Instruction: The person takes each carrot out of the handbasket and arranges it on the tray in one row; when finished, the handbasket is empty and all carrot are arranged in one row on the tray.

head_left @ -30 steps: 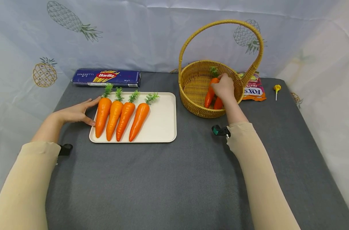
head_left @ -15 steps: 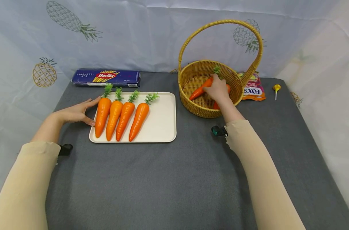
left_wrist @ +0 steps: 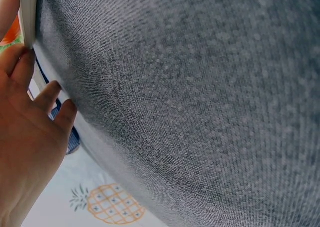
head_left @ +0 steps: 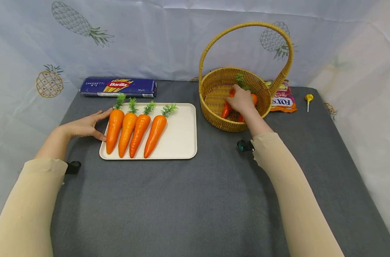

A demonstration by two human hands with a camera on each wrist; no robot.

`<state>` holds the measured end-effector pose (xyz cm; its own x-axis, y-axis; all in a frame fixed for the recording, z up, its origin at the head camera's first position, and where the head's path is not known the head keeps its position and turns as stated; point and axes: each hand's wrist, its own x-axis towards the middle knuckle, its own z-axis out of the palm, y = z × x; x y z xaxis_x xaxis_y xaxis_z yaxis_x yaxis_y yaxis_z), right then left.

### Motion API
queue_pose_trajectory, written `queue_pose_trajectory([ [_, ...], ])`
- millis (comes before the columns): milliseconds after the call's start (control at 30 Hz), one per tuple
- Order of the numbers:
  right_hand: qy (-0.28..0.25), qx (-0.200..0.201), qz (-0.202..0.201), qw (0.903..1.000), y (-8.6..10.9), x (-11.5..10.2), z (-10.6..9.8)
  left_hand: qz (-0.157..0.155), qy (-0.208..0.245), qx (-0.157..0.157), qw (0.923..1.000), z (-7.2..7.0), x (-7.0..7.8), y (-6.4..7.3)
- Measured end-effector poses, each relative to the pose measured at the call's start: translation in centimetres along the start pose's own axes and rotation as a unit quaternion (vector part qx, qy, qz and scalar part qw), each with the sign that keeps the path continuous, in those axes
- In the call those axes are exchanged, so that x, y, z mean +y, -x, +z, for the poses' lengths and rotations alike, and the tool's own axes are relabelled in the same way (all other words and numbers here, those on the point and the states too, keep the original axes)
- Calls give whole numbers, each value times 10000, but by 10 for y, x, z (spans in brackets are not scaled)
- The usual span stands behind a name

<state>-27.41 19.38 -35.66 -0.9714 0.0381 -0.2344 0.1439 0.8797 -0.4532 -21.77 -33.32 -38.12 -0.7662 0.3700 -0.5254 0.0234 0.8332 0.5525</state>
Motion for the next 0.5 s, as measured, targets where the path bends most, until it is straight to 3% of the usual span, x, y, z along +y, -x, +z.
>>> queue_pose_trajectory([
  [300,-79,98,-113,9999,-2,6,0,2,-14,10,10000,0,-1,0],
  [500,-853,362,4,9957,3,7,-5,-21,8,11,10000,1,0,0],
])
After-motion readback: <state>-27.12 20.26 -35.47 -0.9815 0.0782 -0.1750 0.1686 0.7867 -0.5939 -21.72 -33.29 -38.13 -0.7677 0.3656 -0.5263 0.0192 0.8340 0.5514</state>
